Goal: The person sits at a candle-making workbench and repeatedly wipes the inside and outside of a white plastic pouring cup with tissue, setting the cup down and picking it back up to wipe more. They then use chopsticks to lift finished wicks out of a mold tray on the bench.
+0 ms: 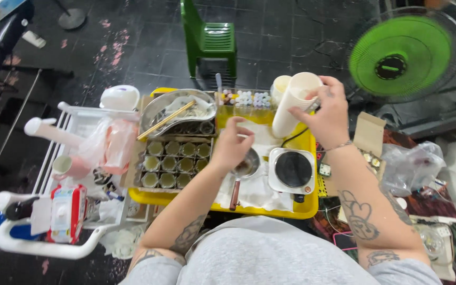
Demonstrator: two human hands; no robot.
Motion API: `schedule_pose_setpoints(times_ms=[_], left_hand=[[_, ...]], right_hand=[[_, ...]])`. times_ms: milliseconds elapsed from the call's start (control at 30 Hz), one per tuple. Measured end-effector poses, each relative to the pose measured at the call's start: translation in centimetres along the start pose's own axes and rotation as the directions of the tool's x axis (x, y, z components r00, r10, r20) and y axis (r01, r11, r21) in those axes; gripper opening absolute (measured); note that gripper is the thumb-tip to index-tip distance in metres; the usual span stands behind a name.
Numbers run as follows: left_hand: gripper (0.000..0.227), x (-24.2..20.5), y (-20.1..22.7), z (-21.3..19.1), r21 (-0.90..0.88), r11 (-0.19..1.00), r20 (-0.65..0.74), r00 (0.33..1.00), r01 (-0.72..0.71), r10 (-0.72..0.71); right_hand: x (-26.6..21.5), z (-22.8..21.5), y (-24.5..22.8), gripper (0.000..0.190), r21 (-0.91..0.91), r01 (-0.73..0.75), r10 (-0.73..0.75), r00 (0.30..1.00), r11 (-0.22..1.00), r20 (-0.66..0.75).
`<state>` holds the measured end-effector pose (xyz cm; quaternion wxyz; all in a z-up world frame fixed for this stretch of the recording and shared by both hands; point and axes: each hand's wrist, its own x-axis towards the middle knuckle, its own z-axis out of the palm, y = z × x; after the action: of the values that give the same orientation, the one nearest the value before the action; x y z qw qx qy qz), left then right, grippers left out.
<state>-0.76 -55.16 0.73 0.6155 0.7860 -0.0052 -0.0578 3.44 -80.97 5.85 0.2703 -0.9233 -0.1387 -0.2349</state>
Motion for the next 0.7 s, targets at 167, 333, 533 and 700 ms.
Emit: schedule_pose_setpoints(times_ms=[167, 333, 533, 700], left_hand=[[0.048, -4.2, -3.8, -7.6, -0.171, 0.983, -0.161, 0.986, -0.068, 0.040], [0.044, -8.3, -7.8, -13.8, -0.243, 0.960, -0.266, 0.961, -0.138, 0.070], [0.040, -10.7, -11.2, -19.5, -0.229, 0.972, -0.250, 0.968, -0.054, -0.005], [0.033, -11.9, -11.5, -25.3, -0.101, 0.993, -0.176, 0.981, 0.060, -0.077]], right_hand=[[-0.6, 0.2, 0.7, 0.049, 0.029, -0.029, 0.029, 0.999, 0.999, -0.013], [-1.1, 1.0, 0.9, 0.055, -0.112, 0.026, -0.033, 0.998, 0.993, -0.062], [-2.6, 0.8, -1.9, 0.088, -0.222, -0.090, 0.073, 0.994, 0.971, -0.086], [-4.9, 3.2, -8.7, 0.091, -0.103, -0.170, 0.142, 0.960, 0.980, -0.242]])
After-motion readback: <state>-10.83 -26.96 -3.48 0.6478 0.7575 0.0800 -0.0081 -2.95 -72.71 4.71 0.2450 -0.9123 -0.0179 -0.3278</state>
